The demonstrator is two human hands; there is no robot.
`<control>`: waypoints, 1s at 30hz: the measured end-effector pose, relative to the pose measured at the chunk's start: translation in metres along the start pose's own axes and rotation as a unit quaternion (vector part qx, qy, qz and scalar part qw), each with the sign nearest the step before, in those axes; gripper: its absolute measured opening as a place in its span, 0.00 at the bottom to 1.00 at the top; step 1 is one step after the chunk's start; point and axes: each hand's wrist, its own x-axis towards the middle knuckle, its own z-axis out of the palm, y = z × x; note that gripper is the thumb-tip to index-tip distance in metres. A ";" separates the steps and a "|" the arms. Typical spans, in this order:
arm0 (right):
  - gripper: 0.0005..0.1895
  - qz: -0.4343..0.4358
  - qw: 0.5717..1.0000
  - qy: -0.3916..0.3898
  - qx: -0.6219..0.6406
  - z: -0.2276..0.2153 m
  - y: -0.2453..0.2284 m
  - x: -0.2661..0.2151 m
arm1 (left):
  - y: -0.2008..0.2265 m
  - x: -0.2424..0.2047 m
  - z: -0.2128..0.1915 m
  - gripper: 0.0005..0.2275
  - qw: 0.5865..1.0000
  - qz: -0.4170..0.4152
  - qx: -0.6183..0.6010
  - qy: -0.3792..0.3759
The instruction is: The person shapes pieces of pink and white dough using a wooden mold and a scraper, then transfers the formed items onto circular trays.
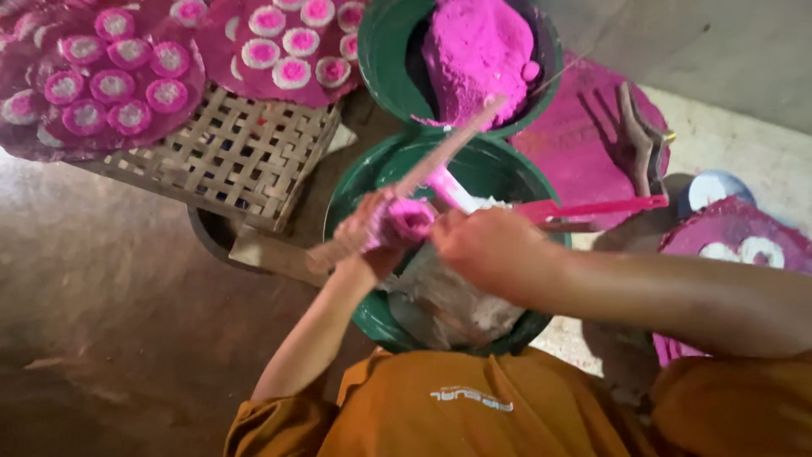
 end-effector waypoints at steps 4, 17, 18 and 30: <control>0.18 0.070 0.997 -0.045 -0.001 -0.038 0.032 -0.040 | -0.026 0.006 -0.027 0.19 0.914 -0.062 -0.401 -0.007; 0.12 -0.056 0.998 -0.041 -0.011 -0.043 0.004 0.014 | 0.019 -0.005 -0.002 0.32 0.994 0.090 0.058 -0.025; 0.11 -0.058 0.997 -0.042 0.009 -0.054 0.008 0.011 | 0.019 -0.008 -0.006 0.29 0.999 0.020 0.023 -0.043; 0.14 -0.018 0.997 -0.040 -0.068 0.007 -0.002 0.008 | 0.036 -0.003 -0.017 0.32 0.966 0.104 0.231 0.041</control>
